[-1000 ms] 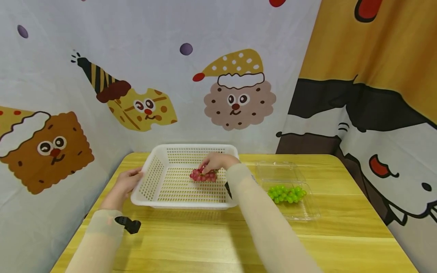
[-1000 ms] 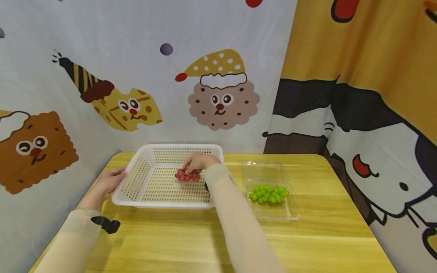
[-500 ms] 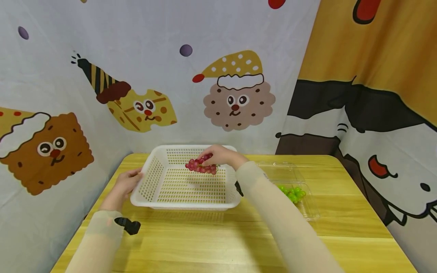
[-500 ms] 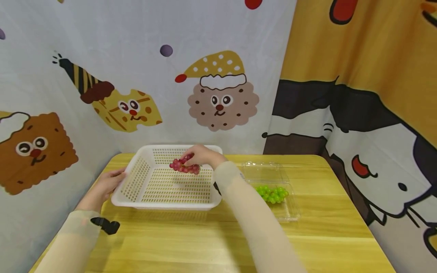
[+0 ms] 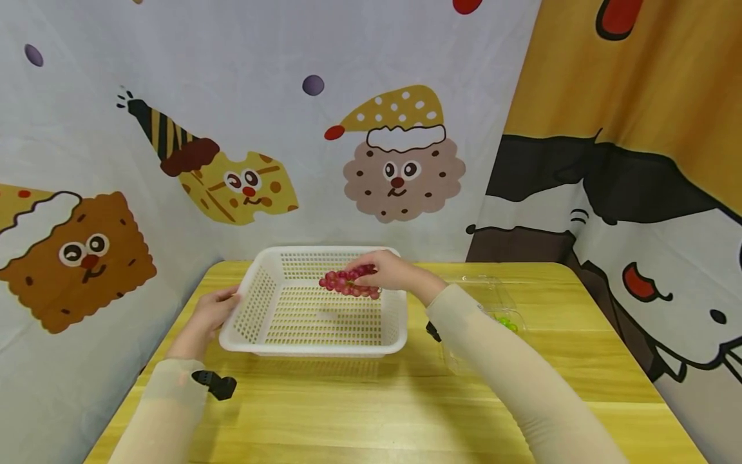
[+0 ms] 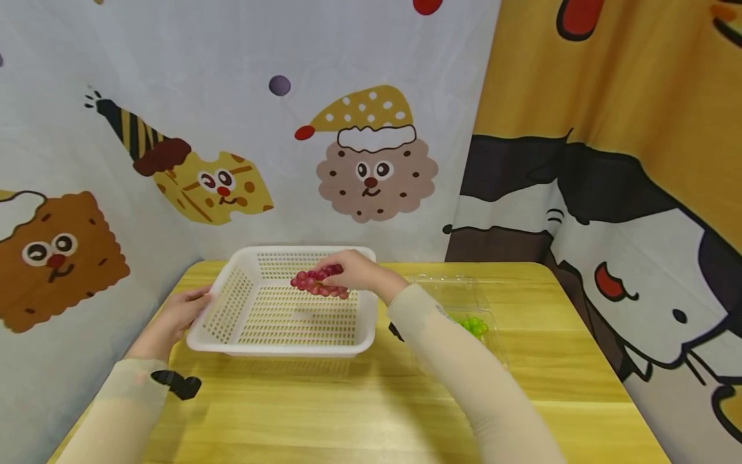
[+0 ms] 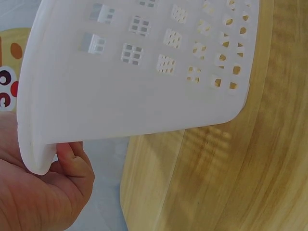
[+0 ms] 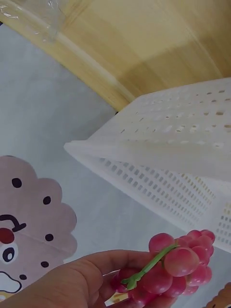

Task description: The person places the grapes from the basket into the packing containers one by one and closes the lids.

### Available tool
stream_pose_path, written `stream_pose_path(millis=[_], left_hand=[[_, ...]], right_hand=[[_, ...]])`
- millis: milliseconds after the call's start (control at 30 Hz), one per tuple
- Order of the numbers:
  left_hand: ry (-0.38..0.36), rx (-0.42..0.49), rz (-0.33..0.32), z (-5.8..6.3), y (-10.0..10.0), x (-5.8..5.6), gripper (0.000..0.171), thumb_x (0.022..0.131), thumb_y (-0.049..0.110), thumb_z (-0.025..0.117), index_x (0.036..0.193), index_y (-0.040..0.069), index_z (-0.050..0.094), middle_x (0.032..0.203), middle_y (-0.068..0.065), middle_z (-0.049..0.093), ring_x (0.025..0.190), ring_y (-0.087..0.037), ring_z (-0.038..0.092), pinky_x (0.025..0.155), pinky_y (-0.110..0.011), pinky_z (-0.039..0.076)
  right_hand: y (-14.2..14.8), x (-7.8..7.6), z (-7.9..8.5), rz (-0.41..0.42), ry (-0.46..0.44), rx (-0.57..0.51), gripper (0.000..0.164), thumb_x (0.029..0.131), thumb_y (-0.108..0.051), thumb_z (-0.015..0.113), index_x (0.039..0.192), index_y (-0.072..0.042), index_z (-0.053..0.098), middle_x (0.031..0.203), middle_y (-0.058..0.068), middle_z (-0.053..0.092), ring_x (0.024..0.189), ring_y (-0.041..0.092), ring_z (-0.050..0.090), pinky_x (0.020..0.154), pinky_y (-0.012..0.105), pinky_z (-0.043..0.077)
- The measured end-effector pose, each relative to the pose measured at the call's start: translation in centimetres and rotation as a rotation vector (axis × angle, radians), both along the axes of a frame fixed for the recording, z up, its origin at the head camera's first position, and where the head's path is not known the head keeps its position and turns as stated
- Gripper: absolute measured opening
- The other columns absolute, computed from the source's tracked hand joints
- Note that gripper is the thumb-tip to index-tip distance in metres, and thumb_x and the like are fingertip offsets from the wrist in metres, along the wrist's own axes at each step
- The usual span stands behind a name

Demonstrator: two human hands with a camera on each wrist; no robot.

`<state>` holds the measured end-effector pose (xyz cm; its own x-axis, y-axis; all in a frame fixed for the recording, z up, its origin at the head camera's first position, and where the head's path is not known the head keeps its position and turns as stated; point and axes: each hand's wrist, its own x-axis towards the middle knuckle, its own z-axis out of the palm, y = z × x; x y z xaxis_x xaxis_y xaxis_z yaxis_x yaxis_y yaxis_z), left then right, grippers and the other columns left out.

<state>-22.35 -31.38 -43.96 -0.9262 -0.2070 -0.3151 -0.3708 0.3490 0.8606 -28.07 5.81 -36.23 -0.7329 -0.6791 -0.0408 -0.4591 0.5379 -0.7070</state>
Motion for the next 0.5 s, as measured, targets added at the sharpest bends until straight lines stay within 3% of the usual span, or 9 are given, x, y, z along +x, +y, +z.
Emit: stream_pose_path(millis=[233, 400, 500], left_hand=[[0.001, -0.011, -0.009, 0.1, 0.1, 0.0, 0.053, 0.102, 0.032, 0.040, 0.149, 0.008, 0.030, 0.144, -0.024, 0.039, 0.120, -0.034, 0.050, 0.087, -0.036, 0.050], [-0.002, 0.010, -0.004, 0.1, 0.2, 0.1, 0.053, 0.102, 0.031, 0.039, 0.149, 0.009, 0.028, 0.146, -0.023, 0.037, 0.124, -0.037, 0.047, 0.099, -0.047, 0.043], [-0.001, 0.010, -0.009, 0.2, 0.2, 0.2, 0.053, 0.102, 0.030, 0.039, 0.149, 0.009, 0.028, 0.145, -0.024, 0.037, 0.124, -0.037, 0.047, 0.097, -0.046, 0.045]], right_hand=[[1.9, 1.1, -0.5, -0.005, 0.091, -0.112, 0.032, 0.091, -0.014, 0.064, 0.123, -0.013, 0.064, 0.123, 0.007, 0.062, 0.082, 0.011, 0.059, 0.066, 0.025, 0.050], [3.4, 1.8, -0.6, -0.027, 0.063, -0.187, 0.033, 0.092, -0.013, 0.063, 0.124, -0.011, 0.063, 0.121, 0.010, 0.061, 0.073, 0.015, 0.062, 0.063, 0.032, 0.054], [4.4, 2.3, -0.5, -0.043, 0.036, -0.237, 0.034, 0.092, -0.014, 0.062, 0.126, -0.009, 0.061, 0.120, 0.013, 0.060, 0.068, 0.018, 0.064, 0.061, 0.037, 0.055]])
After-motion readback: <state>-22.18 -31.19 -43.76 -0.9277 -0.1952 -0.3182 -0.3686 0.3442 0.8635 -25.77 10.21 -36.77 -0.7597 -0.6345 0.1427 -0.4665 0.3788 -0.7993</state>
